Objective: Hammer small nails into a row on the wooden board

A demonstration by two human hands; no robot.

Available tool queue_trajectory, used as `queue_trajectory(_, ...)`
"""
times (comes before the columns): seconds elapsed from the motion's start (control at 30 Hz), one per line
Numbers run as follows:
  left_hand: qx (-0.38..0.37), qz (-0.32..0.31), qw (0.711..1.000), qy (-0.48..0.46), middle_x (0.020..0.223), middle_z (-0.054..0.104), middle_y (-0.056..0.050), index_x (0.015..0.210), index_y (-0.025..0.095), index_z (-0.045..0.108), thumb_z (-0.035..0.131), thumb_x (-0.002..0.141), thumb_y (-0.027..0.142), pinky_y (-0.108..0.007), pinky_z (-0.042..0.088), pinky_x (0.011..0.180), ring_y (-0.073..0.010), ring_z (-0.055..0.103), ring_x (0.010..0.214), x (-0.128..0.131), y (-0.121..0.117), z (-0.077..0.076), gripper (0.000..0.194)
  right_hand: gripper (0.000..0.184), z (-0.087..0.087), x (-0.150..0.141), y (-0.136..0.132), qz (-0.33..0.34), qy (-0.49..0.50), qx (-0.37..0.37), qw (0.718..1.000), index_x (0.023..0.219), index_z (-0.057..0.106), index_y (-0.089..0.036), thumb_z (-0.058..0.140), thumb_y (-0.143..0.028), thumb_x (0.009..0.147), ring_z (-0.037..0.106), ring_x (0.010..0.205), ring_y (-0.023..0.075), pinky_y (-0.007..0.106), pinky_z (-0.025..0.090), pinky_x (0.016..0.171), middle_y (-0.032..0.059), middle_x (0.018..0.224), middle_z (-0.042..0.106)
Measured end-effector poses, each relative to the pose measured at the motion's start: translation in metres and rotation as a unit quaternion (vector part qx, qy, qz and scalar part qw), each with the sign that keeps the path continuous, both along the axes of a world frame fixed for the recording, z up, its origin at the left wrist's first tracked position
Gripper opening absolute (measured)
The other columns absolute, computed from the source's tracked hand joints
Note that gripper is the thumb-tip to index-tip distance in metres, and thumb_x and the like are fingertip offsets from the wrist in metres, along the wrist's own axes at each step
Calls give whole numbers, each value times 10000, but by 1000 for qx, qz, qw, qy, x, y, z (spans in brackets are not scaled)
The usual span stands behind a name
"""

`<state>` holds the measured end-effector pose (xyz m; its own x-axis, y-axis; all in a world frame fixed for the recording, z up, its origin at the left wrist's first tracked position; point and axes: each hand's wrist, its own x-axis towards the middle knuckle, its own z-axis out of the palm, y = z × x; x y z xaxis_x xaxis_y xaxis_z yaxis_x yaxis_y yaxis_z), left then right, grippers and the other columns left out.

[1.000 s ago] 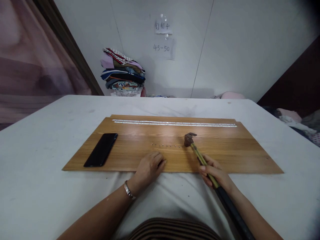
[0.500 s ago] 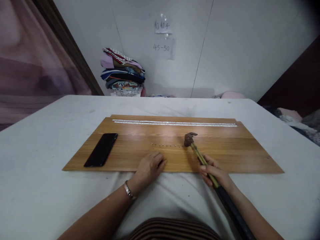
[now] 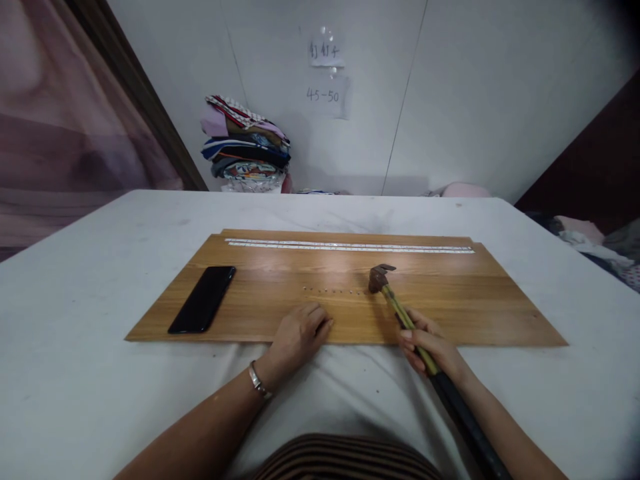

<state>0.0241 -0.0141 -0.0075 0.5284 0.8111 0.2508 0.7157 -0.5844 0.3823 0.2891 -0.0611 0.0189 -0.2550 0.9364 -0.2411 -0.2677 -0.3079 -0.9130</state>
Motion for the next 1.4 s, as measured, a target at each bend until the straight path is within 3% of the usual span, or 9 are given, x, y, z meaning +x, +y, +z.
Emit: queue_trajectory(1.4, -3, 4, 1000, 16, 790, 555, -21, 741, 186, 499, 415, 919, 243, -270, 399, 670, -145, 510, 737, 1, 0, 2, 205, 298, -1, 0, 0, 8, 9, 11, 1000, 990, 477, -195, 637, -282, 753, 357, 273, 30, 124, 297, 262, -98, 524, 479)
